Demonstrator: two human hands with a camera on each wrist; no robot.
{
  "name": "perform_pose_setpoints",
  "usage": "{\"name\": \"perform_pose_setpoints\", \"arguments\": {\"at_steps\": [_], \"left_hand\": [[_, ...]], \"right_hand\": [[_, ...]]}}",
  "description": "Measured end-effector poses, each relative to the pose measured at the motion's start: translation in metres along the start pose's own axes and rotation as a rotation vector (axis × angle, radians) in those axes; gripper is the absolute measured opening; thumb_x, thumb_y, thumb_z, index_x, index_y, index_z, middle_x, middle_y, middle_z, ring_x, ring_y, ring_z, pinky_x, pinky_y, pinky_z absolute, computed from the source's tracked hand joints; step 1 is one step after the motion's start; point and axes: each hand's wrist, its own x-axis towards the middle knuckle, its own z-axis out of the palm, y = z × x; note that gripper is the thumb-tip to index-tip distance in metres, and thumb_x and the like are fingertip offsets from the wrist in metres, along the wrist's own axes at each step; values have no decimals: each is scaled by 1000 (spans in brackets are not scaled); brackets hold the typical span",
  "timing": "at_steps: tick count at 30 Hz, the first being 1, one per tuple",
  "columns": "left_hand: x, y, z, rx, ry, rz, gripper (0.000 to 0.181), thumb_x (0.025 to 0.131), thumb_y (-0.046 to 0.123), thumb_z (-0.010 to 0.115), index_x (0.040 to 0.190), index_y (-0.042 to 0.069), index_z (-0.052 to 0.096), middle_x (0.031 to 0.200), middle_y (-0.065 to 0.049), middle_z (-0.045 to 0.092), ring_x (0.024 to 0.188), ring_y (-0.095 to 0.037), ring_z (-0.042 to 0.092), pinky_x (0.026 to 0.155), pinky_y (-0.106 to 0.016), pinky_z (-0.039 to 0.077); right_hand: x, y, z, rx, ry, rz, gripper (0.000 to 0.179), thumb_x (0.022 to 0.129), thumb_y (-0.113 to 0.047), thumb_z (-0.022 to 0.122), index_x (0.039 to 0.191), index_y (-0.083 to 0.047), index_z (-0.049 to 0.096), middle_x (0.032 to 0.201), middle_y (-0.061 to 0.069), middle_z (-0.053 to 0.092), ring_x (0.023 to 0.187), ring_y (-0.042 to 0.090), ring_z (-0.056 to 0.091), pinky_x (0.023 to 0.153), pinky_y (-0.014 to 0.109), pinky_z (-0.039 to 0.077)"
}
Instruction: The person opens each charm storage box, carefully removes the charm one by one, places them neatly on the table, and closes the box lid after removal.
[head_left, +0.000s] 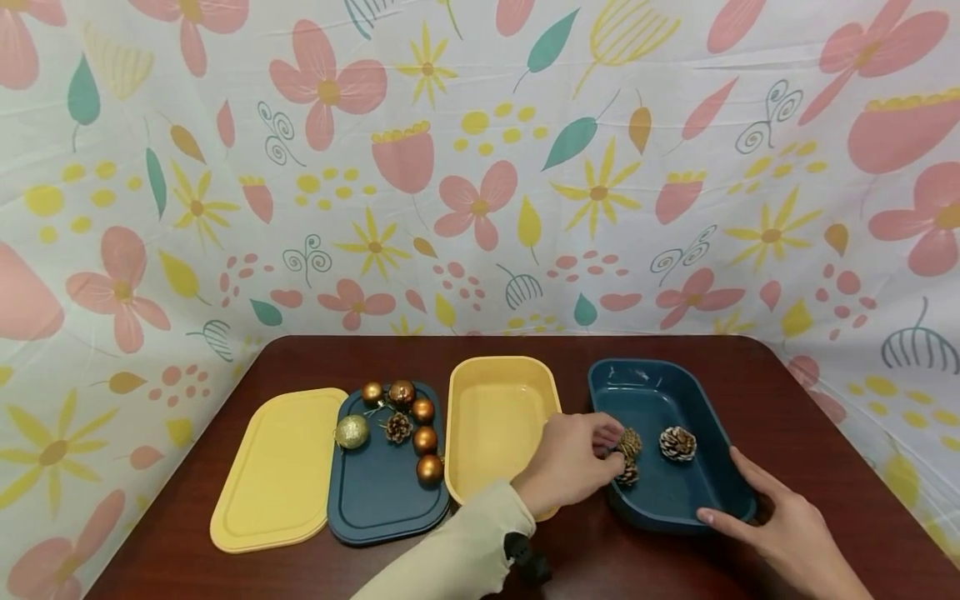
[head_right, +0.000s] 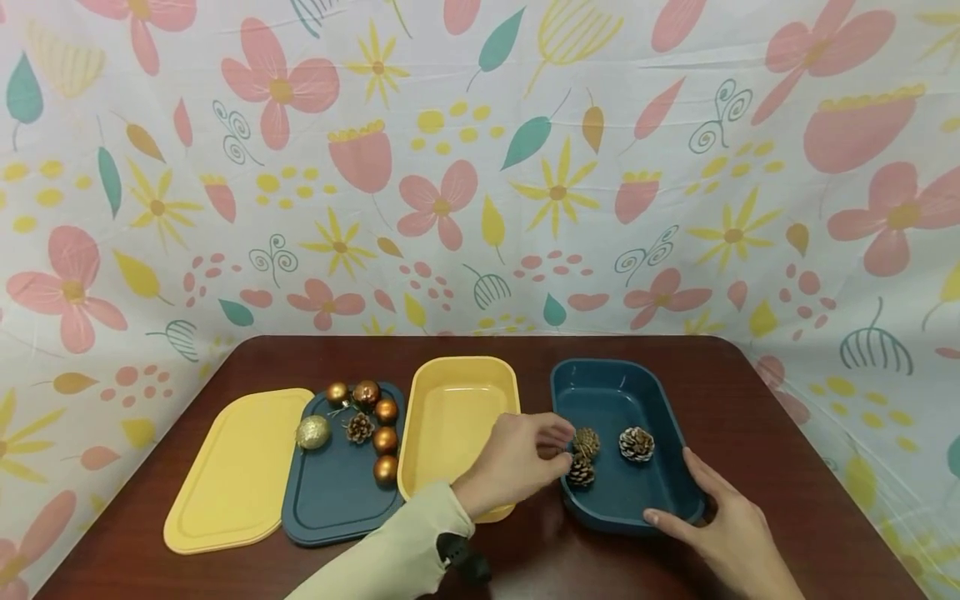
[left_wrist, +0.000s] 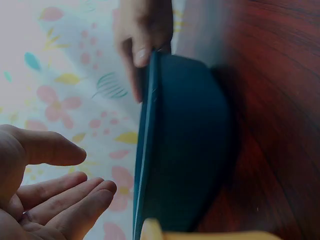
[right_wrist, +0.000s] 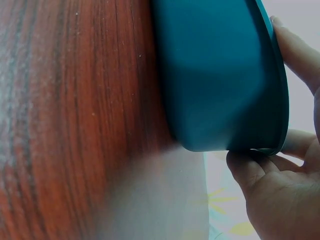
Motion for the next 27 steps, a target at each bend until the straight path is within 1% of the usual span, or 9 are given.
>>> {"name": "perform_pose_setpoints", "arguments": {"at_steps": [4,6,9,13,15,17,19,23,27], "left_hand": [[8,7,12,177,-28,52,26,92,22,70,117,20,74,109,9,77,94,4,70,73,-4,49],[12,10,17,261,-39,68,27,92,23,70,119,22,73,107,11,77,89,5,69,72,-6,50],[18,15,22,401,-78,79,25,91,24,71,115,22,74,83,12,75,67,5,63,64,-8,49],[25,22,31,629,-159,97,8,88,27,75,94,23,73,57,11,57,47,1,48,51,-10,42],[27,26,37,750,-189,113,9,86,33,77,84,26,72,58,12,57,50,0,50,52,-12,44],[30,30,45,856,-215,120,10,85,39,78,82,30,73,64,15,63,58,1,54,58,-13,48],[32,32,52,929,-244,117,8,85,41,78,83,34,74,73,17,68,66,0,58,63,-14,52],[35,35,63,1006,-281,95,2,88,40,74,90,39,74,84,18,71,70,-1,61,61,-18,56],[38,36,69,1063,-266,54,6,89,41,73,94,42,75,87,19,72,68,-1,61,56,-19,55]], "right_hand": [[-1,1,1,6,6,-8,106,89,-57,69,159,0,15,152,43,28,128,66,38,89,65,51],[-1,2,1,10,12,-16,105,89,-56,69,159,0,16,151,43,29,127,66,39,88,66,51],[-1,2,1,11,23,-26,104,89,-55,70,159,0,17,151,43,30,127,66,39,88,66,50],[0,1,1,10,24,-26,105,88,-56,71,160,-1,16,152,42,30,128,65,39,88,67,50],[1,0,1,8,22,-23,105,88,-56,70,160,-2,16,152,42,29,128,65,39,89,67,50],[1,0,1,5,21,-21,106,88,-57,70,160,-1,16,152,42,30,128,65,39,89,67,50],[0,0,1,4,21,-20,105,88,-57,70,159,-1,17,152,42,30,127,65,39,89,67,50],[-1,1,1,5,22,-25,105,88,-56,71,159,2,19,150,44,31,126,65,41,88,66,51],[-1,1,1,12,9,-17,105,88,-56,70,159,0,18,151,44,29,126,64,43,87,64,53]]}}
